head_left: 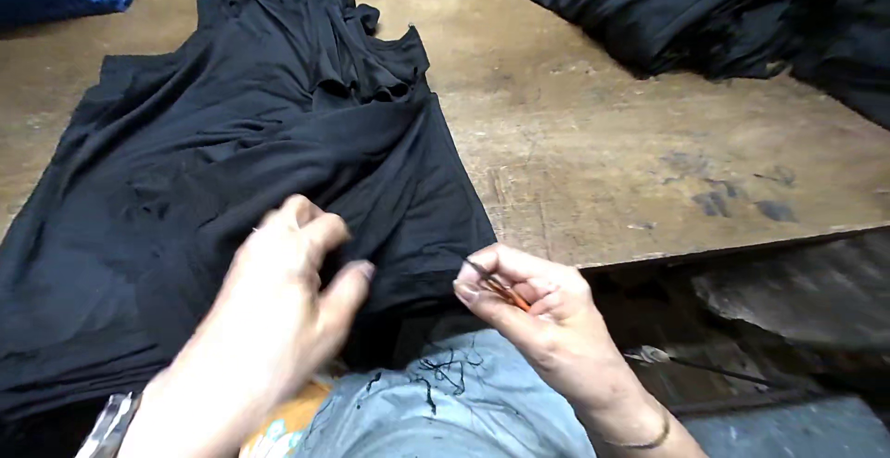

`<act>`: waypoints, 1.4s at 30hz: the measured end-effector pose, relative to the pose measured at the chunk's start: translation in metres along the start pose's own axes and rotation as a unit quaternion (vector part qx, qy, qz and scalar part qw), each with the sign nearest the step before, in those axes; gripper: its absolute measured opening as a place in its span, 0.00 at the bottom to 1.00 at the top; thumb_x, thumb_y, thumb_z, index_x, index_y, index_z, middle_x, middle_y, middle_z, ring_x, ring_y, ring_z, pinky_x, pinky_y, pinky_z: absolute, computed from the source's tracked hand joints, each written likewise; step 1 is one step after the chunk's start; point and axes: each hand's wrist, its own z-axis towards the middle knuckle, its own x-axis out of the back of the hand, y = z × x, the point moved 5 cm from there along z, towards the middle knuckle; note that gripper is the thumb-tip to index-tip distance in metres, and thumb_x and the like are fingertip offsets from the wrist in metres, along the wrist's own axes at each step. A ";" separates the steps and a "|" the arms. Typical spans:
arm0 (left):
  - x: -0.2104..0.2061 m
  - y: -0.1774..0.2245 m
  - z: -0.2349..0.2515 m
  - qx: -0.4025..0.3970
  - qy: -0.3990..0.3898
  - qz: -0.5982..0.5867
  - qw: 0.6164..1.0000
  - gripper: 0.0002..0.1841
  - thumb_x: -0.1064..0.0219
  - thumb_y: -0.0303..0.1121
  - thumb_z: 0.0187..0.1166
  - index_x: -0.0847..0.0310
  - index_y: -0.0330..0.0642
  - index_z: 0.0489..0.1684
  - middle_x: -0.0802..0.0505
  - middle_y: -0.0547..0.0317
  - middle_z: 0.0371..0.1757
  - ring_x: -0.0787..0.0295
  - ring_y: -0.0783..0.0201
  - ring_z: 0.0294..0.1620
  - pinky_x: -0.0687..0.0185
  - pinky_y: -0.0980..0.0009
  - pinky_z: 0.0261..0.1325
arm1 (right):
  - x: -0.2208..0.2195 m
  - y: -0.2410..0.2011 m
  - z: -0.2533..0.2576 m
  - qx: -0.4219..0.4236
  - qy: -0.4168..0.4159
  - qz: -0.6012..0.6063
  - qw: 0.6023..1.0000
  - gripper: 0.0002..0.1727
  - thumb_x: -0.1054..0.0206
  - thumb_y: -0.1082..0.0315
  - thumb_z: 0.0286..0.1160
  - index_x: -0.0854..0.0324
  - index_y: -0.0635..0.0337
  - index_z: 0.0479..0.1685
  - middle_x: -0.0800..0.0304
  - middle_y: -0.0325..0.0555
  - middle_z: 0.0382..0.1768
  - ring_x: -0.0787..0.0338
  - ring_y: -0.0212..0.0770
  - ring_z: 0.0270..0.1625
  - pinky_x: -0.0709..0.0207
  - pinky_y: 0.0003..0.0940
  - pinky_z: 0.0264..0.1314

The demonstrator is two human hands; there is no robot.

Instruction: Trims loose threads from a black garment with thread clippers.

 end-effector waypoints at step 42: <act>-0.052 -0.008 -0.088 0.116 0.130 -0.514 0.840 0.10 0.35 0.35 0.85 0.10 0.40 0.39 0.11 0.56 0.36 0.15 0.66 0.24 0.11 0.72 0.27 | -0.062 -0.015 -0.004 -0.002 -0.057 0.012 0.998 0.21 0.15 0.62 0.59 0.16 0.58 0.49 0.27 0.30 0.18 0.33 0.23 0.15 0.39 0.14 0.14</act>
